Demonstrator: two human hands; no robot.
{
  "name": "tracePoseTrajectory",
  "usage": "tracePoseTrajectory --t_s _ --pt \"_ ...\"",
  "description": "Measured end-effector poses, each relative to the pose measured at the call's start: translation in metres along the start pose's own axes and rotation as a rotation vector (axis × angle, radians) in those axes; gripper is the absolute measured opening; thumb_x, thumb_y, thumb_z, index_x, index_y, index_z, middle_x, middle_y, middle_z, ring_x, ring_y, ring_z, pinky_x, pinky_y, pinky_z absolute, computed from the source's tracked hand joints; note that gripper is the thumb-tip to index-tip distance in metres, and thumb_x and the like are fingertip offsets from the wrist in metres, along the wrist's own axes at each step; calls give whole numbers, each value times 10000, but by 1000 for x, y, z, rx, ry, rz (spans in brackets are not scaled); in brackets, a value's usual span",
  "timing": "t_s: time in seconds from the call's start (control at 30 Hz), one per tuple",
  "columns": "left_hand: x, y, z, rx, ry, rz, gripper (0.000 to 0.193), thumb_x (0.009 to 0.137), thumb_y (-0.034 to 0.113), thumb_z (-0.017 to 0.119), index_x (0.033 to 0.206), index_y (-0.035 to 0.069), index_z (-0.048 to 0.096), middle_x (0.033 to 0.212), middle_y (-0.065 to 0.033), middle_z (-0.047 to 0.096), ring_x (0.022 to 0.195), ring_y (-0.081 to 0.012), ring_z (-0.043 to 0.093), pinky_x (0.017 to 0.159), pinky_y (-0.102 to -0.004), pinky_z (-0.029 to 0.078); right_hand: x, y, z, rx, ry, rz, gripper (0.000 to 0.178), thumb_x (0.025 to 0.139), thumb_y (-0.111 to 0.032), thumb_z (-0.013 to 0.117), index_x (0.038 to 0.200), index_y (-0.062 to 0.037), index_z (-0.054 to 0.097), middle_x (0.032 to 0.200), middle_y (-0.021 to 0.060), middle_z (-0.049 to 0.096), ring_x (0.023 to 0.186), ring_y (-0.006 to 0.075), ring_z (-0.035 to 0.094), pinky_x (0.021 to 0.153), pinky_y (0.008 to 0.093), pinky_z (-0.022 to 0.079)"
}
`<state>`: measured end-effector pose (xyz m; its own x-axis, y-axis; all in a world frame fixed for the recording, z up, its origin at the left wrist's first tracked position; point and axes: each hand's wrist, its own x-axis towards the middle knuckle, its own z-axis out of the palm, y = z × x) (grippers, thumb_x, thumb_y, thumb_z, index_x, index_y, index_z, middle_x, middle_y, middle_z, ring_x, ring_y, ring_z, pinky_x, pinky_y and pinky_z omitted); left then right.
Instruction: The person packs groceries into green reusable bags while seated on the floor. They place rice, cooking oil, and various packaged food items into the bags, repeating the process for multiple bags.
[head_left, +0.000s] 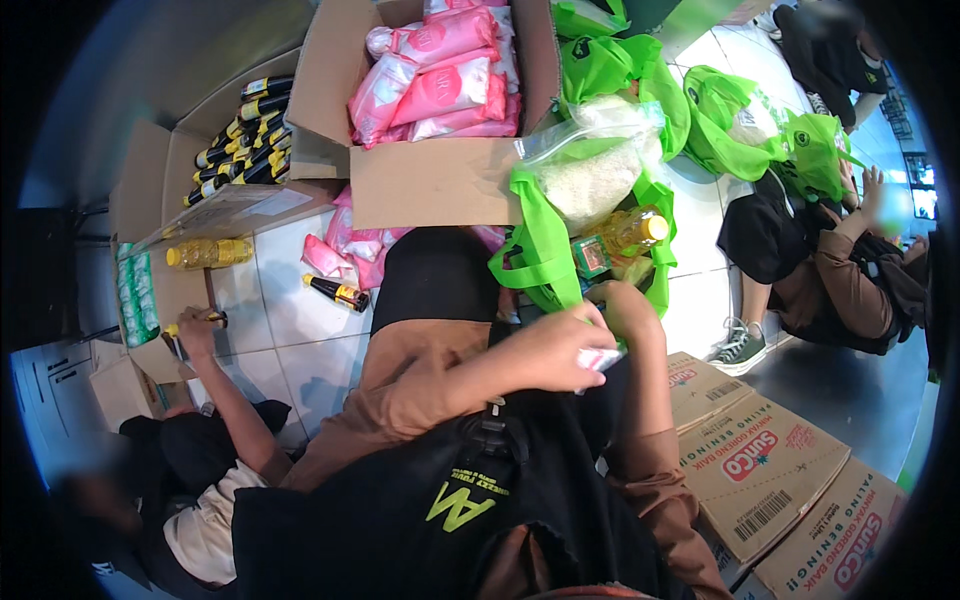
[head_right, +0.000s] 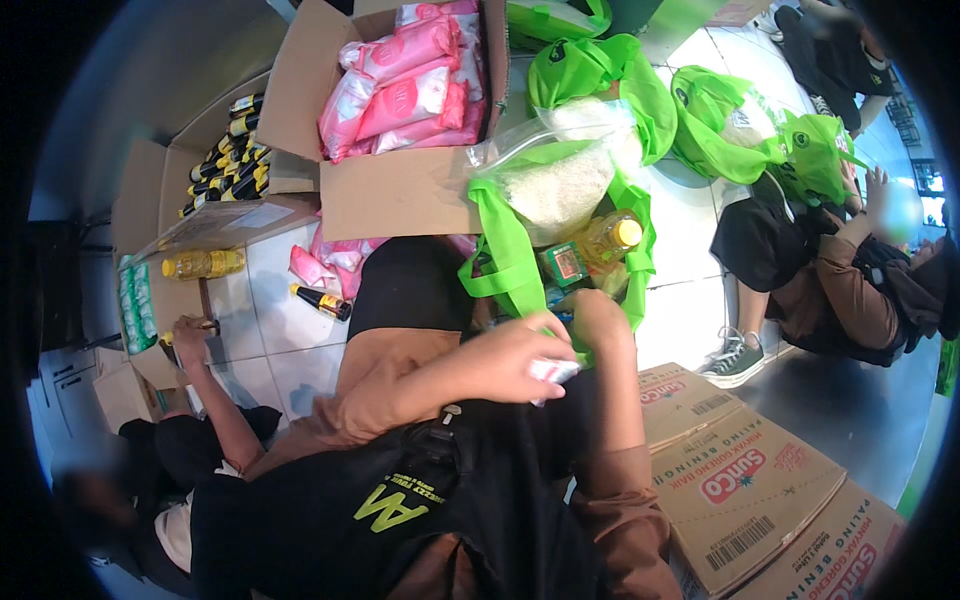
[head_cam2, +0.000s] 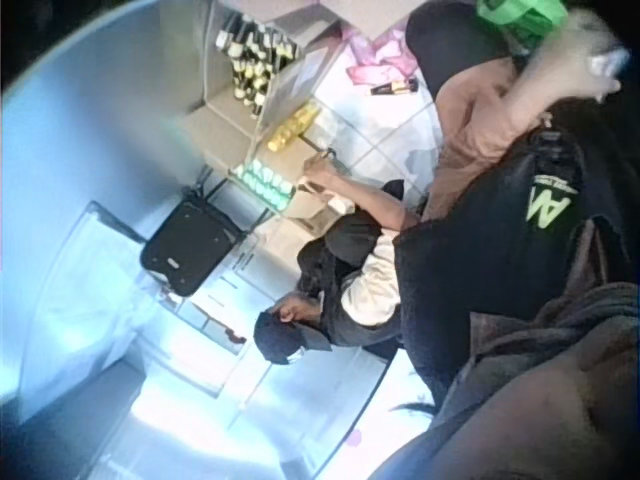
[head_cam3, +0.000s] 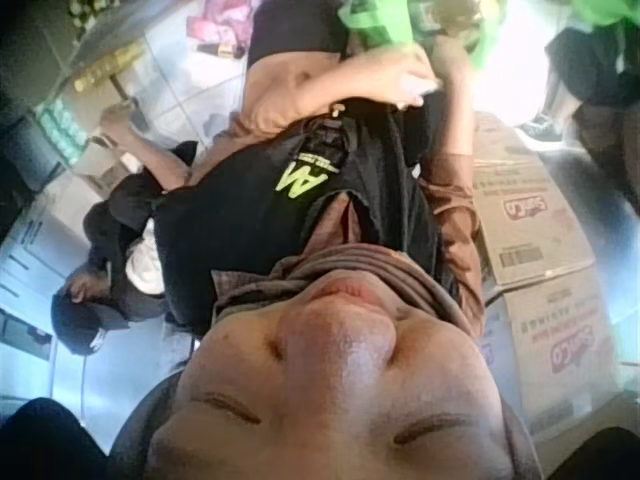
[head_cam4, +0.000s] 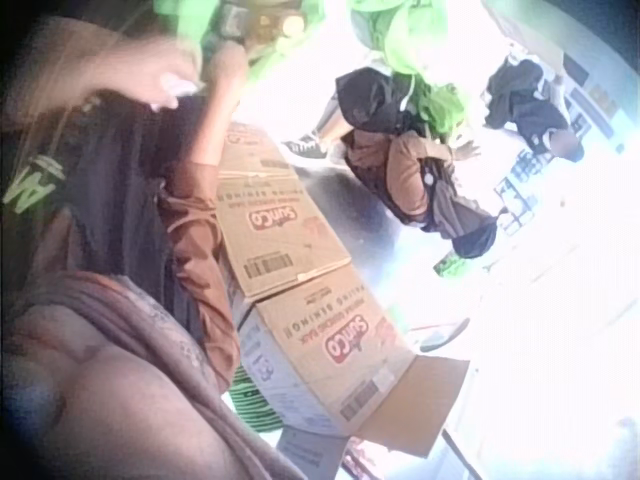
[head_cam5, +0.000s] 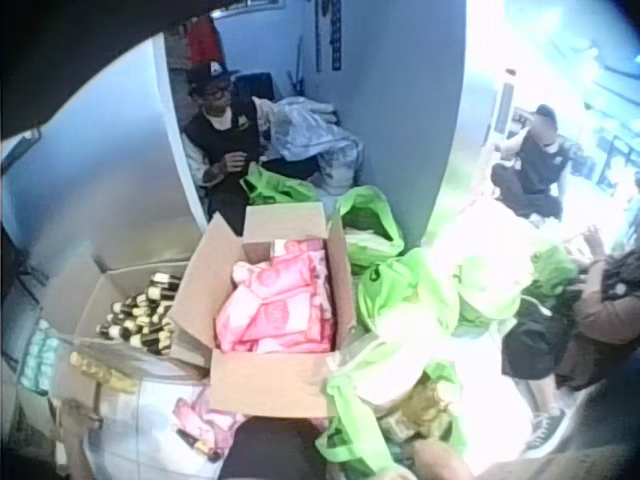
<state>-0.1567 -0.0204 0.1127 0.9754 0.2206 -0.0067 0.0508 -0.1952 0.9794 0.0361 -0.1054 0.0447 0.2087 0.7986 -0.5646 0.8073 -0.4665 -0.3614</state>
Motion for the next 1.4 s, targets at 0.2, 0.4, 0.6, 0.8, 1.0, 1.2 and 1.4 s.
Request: tracePoseTrajectory --t_s 0.2,0.4,0.6,0.8,1.0,1.2,1.4 --pt "-38 28 -64 -726 320 -92 207 926 81 659 1118 5 655 1189 -111 645 1117 -146 597 933 -318 498 -76 -92 -72 603 484 -330 323 836 -155 706 1109 9 654 1009 183 685 961 342 662 864 384 503" --pt "-57 53 -90 74 398 257 240 905 214 704 1080 56 663 1222 -129 643 1221 -263 560 1007 -381 380 -107 -148 -46 1255 147 -611 722 786 -252 806 1381 -25 467 1232 119 612 1100 258 609 927 361 479" --pt "-141 -147 -123 34 1488 -427 348 858 220 696 1068 -25 566 974 -133 602 981 -258 569 919 -361 416 -117 -118 -10 1388 129 -415 308 903 -130 677 1169 3 595 1066 126 655 968 234 639 855 332 506" --pt "-229 -281 -143 313 1638 -1284 284 857 208 645 1034 15 535 886 -89 555 821 -216 547 780 -350 456 -113 -86 -23 1845 374 -614 483 893 -322 707 1195 -56 440 1027 149 594 1016 441 635 851 603 548" --pt "-251 -272 -138 -126 1892 -890 226 883 230 591 1023 70 515 835 -54 533 694 -185 536 649 -353 483 -111 -62 -59 1996 787 3 283 1020 -302 490 1168 -61 511 919 107 636 928 342 680 936 535 520" --pt "-167 -134 -152 -783 1390 91 347 967 490 496 1014 147 514 871 -19 510 728 -163 522 627 -346 471 -87 -29 -85 1095 544 131 214 918 -228 672 909 -16 697 721 92 649 537 154 634 444 266 489" --pt "-17 3 -134 -723 660 460 385 962 436 571 1161 112 509 1011 -55 535 914 -198 548 843 -360 460 -44 -36 -60 51 -156 339 491 842 -460 689 1102 -44 680 1047 207 688 996 345 668 874 415 537"
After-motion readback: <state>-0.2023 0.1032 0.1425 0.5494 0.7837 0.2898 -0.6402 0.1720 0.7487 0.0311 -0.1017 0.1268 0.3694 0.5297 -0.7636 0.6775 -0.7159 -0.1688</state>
